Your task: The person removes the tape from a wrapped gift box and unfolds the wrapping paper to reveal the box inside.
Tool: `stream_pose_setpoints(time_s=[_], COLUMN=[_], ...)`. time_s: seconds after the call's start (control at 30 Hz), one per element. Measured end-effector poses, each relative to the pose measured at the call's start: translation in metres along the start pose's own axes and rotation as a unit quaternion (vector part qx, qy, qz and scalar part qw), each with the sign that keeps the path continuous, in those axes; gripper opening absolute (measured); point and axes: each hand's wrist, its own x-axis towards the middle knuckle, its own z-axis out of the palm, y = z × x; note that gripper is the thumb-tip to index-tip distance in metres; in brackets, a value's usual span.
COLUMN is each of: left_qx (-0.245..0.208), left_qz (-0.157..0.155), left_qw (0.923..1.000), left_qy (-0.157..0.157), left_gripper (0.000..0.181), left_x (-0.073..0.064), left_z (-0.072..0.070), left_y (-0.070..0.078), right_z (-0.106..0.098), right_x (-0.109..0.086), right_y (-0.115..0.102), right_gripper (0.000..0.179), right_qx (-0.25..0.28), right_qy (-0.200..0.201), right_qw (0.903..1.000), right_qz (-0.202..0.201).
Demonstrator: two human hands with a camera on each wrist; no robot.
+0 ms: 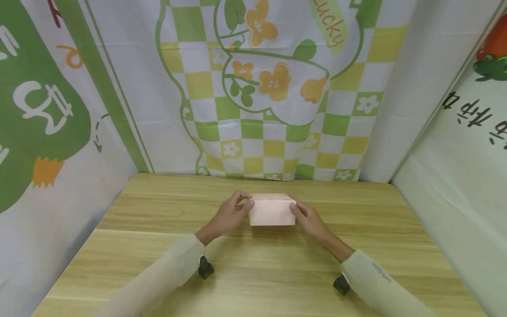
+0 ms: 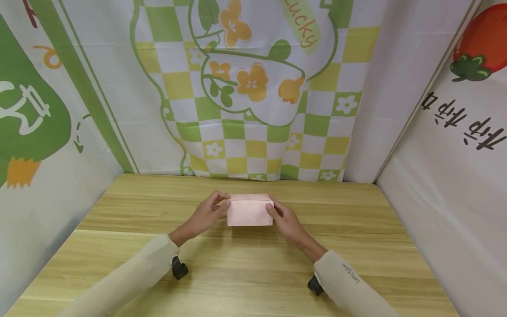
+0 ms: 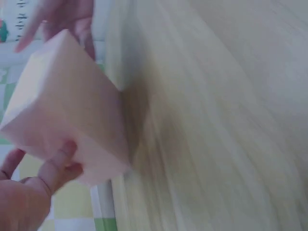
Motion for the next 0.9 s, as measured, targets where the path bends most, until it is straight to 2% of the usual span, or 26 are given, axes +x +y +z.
stream_pose_setpoints(time_s=[0.07,0.17,0.27,0.33,0.43,0.53,0.63,0.7,0.73,0.83,0.9], left_qx=[-0.025,-0.038,-0.026,-0.009,0.026,0.065,0.128,0.175,0.205,0.283,0.312], left_qz=[-0.024,-0.048,-0.060,-0.058,-0.041,-0.008,0.028,0.051,0.064,0.110,0.130], left_qw=[0.9994,0.9981,0.9979,0.9981,0.9981,0.9963,0.9897,0.9818,0.9751,0.9501,0.9362], left_qy=[0.006,0.004,-0.002,-0.017,-0.037,-0.054,-0.057,-0.055,-0.055,-0.070,-0.095], left_gripper=[0.037,0.031,0.032,0.040,0.055,0.064,0.067,0.066,0.065,0.061,0.060], left_x=[0.001,0.002,0.000,-0.003,-0.007,-0.009,-0.009,-0.008,-0.007,-0.002,0.002], left_z=[0.001,0.001,0.000,0.000,0.001,0.002,0.004,0.004,0.005,0.006,0.006], left_y=[0.003,0.005,0.003,0.000,-0.008,-0.015,-0.018,-0.017,-0.016,-0.014,-0.012], right_z=[0.000,0.001,0.001,0.001,0.002,0.003,0.004,0.005,0.005,0.005,0.005], right_x=[0.000,-0.002,-0.005,-0.007,-0.011,-0.015,-0.015,-0.014,-0.013,-0.009,-0.005], right_y=[-0.001,-0.002,0.000,0.003,0.009,0.014,0.015,0.013,0.011,0.003,-0.003], right_gripper=[0.062,0.062,0.059,0.061,0.065,0.065,0.059,0.054,0.051,0.043,0.036], right_qx=[0.008,0.031,0.052,0.056,0.053,0.031,-0.036,-0.109,-0.151,-0.268,-0.310], right_qy=[0.002,0.005,0.000,-0.009,-0.025,-0.025,-0.012,-0.002,0.005,0.030,0.037], right_qw=[0.9999,0.9992,0.9985,0.9983,0.9983,0.9991,0.9979,0.9906,0.9830,0.9499,0.9341], right_qz=[0.012,0.026,0.019,0.011,-0.006,-0.017,-0.052,-0.083,-0.105,-0.158,-0.174])
